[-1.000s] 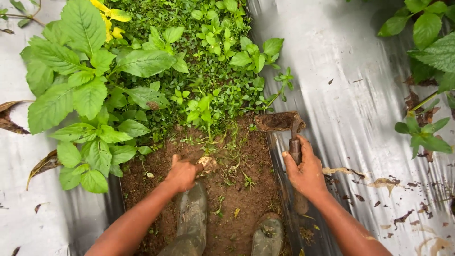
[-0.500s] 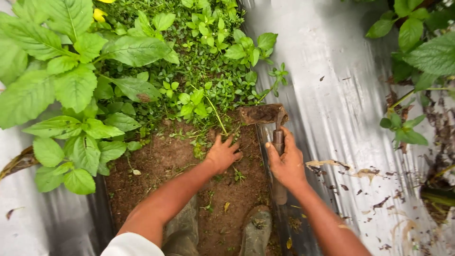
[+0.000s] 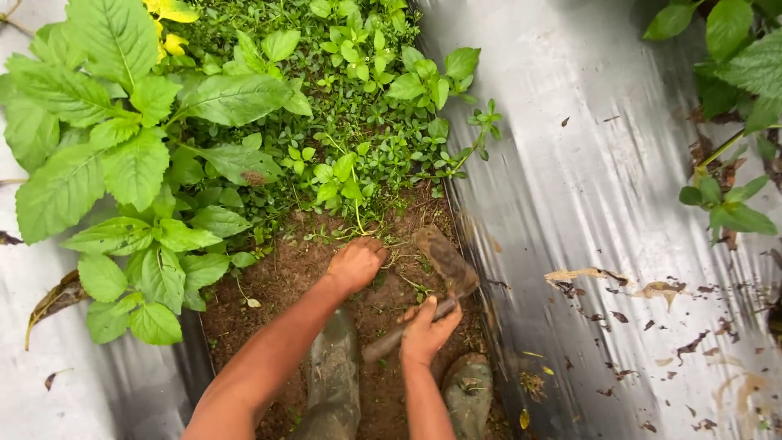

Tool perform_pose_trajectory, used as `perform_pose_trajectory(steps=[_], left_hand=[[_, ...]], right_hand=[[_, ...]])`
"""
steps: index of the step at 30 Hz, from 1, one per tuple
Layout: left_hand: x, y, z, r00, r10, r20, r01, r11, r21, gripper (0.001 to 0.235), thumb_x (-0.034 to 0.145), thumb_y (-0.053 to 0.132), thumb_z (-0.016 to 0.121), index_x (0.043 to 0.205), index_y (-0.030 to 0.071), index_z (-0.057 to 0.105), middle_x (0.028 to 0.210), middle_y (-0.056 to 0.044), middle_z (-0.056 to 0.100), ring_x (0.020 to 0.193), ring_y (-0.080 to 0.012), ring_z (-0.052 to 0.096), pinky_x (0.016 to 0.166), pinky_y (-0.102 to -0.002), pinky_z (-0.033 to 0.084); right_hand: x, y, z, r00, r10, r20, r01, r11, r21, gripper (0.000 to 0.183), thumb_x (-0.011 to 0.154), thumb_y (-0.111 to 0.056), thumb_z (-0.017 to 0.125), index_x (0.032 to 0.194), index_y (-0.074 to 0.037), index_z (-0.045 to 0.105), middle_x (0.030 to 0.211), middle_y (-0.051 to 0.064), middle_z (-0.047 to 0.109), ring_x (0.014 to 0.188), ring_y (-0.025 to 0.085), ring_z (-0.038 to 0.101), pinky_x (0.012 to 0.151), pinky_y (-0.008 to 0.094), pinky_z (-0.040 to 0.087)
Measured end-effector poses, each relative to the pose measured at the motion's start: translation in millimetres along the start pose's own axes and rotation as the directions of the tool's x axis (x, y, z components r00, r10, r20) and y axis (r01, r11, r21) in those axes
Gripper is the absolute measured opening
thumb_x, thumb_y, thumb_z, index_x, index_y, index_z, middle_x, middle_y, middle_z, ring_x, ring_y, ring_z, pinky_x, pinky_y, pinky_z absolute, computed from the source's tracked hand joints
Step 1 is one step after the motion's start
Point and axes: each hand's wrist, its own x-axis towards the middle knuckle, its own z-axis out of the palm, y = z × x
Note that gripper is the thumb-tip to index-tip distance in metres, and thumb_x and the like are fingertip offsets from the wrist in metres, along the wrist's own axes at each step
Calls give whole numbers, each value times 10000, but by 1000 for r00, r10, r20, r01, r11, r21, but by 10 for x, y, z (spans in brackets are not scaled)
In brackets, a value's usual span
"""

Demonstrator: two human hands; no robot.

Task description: The person uses a hand hoe to loosen the soil and remove weeds growing between rows of plants in a greenhouse. They repeatedly scrape the ground with the tool and pull out the uprooted weeds by hand, discarding them onto the plastic sheeting.

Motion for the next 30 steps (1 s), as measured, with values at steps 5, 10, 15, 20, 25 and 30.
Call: perform_pose_trajectory(steps=[5,10,15,20,25,30], left_hand=[[60,-104,198,1000,-24,6,24,998,51,461,926,-34,669,1365,44,550,1493,-234,491,1419,-402,452,1164,-553,438],[9,186,-307,993,-91,74,90,996,19,1193,760,-296,522,1678,313,64,1672,-127,222,1238,-361,559,1024,-497,572],[389,96,141,998,-50,36,27,885,465,498,893,125,775,1355,141,590,1469,-95,462,933,-205,715,909,-419,587],[223,106,-20,996,-51,76,13,902,431,424,897,128,819,1288,186,667,1328,-32,554,889,-138,681,957,-406,577],[294,-64,292,998,-53,21,38,895,444,281,983,229,686,1261,188,680,1315,-16,576,897,-128,670,941,-403,547],[53,-134,173,995,-75,61,42,904,426,235,995,172,638,1223,171,697,1322,-45,602,1093,-201,641,1005,-435,515]], right_hand=[[38,191,136,994,78,-71,-74,995,62,278,1053,-163,452,1316,-125,370,740,108,493,443,208,469,399,416,483],[261,527,234,996,87,-7,-87,996,35,233,1057,-230,488,1217,-136,347,728,115,528,446,201,511,402,366,494],[94,382,-187,974,223,-25,-224,959,-175,229,1074,-217,493,1235,-116,365,736,107,538,480,234,551,431,395,519],[-97,104,-130,954,283,-93,-283,959,22,167,1082,-195,497,1140,-107,367,758,112,526,495,224,514,426,393,484],[-55,-186,375,925,378,24,-378,926,11,238,1096,-83,471,1320,-118,400,798,83,565,529,189,531,457,336,524],[-365,128,-268,921,382,82,-357,909,-216,156,1084,-195,479,1188,-126,386,757,85,541,500,213,512,433,384,491]])
